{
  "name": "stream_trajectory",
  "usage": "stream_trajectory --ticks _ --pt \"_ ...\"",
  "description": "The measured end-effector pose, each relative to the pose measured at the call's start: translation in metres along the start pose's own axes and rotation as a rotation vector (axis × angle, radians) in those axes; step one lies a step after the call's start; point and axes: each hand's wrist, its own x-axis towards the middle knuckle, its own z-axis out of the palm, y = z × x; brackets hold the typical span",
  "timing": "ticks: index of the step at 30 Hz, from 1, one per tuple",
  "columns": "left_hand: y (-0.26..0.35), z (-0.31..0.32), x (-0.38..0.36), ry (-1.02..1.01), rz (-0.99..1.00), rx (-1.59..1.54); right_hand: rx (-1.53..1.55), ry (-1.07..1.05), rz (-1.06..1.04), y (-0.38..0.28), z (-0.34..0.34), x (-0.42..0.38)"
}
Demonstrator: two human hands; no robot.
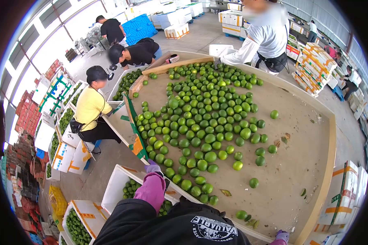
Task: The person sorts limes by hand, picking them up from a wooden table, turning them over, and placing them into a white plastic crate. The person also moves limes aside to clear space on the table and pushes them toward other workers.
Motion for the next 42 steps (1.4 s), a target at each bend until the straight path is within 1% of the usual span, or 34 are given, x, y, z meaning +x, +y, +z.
stream_trajectory --ticks 1,3,4,9,11,15,22,24,25,27,37,40,42 --pt "0.000 -0.001 -0.003 0.000 0.001 -0.002 -0.013 -0.081 -0.009 -0.006 -0.007 -0.003" --pt "0.004 -0.003 -0.009 0.046 0.016 -0.056 0.017 -0.077 0.017 -0.019 -0.018 -0.014" --pt "-0.005 0.007 0.001 0.088 0.039 -0.029 0.025 -0.074 0.025 -0.026 -0.020 -0.017" --pt "-0.007 0.012 0.006 0.126 0.032 -0.018 0.045 -0.055 0.039 -0.032 -0.019 -0.019" --pt "-0.006 0.011 0.004 0.115 0.005 0.010 0.051 -0.048 0.040 -0.033 -0.016 -0.017" --pt "-0.009 0.011 0.007 0.052 0.021 0.022 0.056 -0.047 0.041 -0.038 -0.016 -0.017" --pt "-0.010 0.015 0.008 0.050 0.007 0.041 0.076 -0.044 0.051 -0.041 -0.017 -0.020" --pt "-0.009 0.015 0.008 0.125 0.036 0.035 0.079 -0.042 0.052 -0.041 -0.018 -0.020" --pt "-0.007 0.012 0.005 0.125 0.035 0.037 0.080 -0.041 0.051 -0.041 -0.018 -0.021" --pt "-0.004 0.006 0.002 0.047 0.016 0.029 0.084 -0.041 0.053 -0.042 -0.018 -0.020" --pt "-0.004 0.007 0.003 0.068 0.030 0.026 0.108 -0.029 0.077 -0.041 -0.018 -0.019" --pt "-0.004 0.005 0.003 0.032 0.023 0.033 0.122 -0.025 0.088 -0.038 -0.017 -0.020" --pt "-0.002 0.005 0.002 0.057 0.011 0.022 0.134 -0.025 0.096 -0.038 -0.016 -0.018"
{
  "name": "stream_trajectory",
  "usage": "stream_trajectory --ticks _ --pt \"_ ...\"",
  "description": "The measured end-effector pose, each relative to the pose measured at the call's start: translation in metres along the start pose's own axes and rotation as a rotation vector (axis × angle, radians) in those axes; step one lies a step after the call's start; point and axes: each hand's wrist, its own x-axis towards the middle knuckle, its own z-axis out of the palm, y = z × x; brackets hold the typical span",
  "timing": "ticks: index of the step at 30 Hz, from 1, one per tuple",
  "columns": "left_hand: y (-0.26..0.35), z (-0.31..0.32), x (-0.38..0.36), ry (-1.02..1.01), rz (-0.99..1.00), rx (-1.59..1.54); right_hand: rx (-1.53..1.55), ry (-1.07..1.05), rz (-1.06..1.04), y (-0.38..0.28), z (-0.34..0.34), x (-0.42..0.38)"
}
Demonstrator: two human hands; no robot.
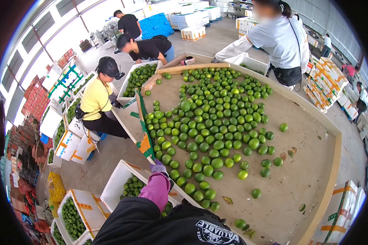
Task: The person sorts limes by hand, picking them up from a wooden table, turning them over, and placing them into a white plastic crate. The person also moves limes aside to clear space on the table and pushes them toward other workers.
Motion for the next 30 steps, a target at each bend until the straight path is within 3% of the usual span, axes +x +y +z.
stream_trajectory --ticks 8,10,16,30 --pt "-0.003 0.001 0.001 0.006 0.037 -0.020 0.169 0.042 0.143 0.023 0.001 -0.010" --pt "-0.004 0.002 0.001 0.006 0.052 -0.041 -0.024 0.001 0.033 0.001 -0.021 -0.025" --pt "-0.001 -0.003 -0.001 -0.051 0.004 -0.049 -0.166 -0.058 0.010 -0.016 -0.037 -0.041" --pt "-0.017 0.004 0.009 -0.001 -0.047 0.031 -0.130 -0.081 0.000 -0.010 -0.033 -0.034"
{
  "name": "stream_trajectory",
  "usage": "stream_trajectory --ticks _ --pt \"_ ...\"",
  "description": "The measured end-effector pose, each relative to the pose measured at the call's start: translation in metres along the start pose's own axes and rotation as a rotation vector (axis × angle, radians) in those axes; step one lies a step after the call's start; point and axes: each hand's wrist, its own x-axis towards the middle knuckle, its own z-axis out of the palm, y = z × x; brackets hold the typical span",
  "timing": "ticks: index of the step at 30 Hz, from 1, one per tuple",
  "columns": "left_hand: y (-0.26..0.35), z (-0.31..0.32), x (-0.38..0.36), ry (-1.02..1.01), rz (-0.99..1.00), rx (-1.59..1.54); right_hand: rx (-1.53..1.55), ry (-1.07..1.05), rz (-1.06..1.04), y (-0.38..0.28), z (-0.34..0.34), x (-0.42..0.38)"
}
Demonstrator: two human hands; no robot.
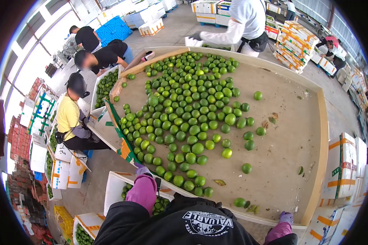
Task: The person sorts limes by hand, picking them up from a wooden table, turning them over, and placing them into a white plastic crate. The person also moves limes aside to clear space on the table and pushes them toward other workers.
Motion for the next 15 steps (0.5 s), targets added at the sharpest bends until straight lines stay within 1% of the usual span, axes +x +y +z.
stream_trajectory --ticks 3,5,7,8,10,15 --pt "0.002 -0.002 -0.001 0.000 -0.001 0.011 -0.003 0.032 0.006 -0.003 0.000 -0.004" --pt "0.003 -0.003 -0.002 -0.002 -0.001 0.018 -0.013 0.060 0.011 0.008 0.014 0.012" --pt "0.004 -0.004 -0.003 -0.002 -0.002 0.026 0.000 0.194 -0.006 0.023 0.028 0.023" --pt "0.004 -0.004 -0.003 -0.004 -0.002 0.031 -0.006 0.192 -0.007 0.024 0.026 0.023" --pt "0.004 -0.003 -0.002 -0.006 -0.003 0.038 0.011 0.072 -0.003 0.007 0.007 0.006" --pt "0.007 -0.004 -0.001 -0.011 -0.008 0.052 0.034 0.014 0.002 0.007 0.007 0.009"
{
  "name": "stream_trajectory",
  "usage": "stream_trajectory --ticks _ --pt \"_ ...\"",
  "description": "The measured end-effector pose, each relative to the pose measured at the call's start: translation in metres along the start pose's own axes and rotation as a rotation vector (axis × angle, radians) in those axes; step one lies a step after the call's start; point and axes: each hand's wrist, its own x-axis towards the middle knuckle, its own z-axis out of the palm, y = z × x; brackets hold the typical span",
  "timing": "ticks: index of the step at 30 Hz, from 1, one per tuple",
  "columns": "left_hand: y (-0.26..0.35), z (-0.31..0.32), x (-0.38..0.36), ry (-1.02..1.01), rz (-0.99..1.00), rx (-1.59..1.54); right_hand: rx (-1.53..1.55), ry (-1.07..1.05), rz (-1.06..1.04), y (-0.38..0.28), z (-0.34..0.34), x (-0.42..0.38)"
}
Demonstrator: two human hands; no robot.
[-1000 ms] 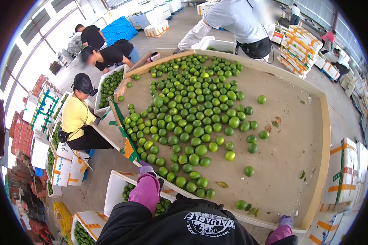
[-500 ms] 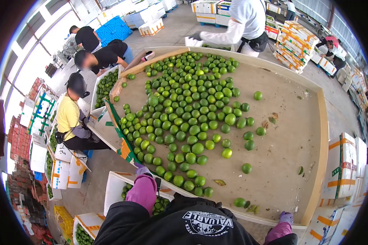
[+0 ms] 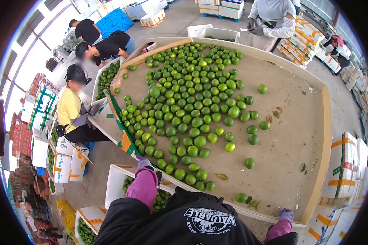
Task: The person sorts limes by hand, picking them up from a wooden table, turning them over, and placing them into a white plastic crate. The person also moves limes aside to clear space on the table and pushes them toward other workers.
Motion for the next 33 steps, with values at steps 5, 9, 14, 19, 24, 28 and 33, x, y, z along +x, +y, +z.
stream_trajectory --ticks 5,9,14,19,24,28,33 --pt "0.002 0.000 0.001 -0.006 -0.010 0.014 -0.057 0.051 -0.036 -0.004 -0.004 -0.008" --pt "0.003 -0.001 0.002 -0.013 -0.019 0.025 -0.059 0.036 -0.048 -0.003 -0.006 -0.009" --pt "0.003 -0.001 0.002 -0.016 -0.033 0.035 -0.044 -0.016 -0.021 -0.008 -0.008 -0.010" --pt "0.005 -0.002 0.000 -0.028 -0.049 0.045 -0.044 -0.024 -0.013 -0.004 -0.005 -0.005" --pt "0.007 -0.005 0.002 -0.036 -0.072 0.042 -0.029 -0.011 -0.036 0.000 -0.006 -0.006" --pt "0.001 -0.002 0.002 0.010 -0.002 0.060 0.071 -0.044 -0.001 -0.006 -0.008 -0.008" --pt "-0.002 0.005 0.006 0.058 0.018 0.037 0.017 -0.025 -0.028 0.000 -0.005 -0.002"
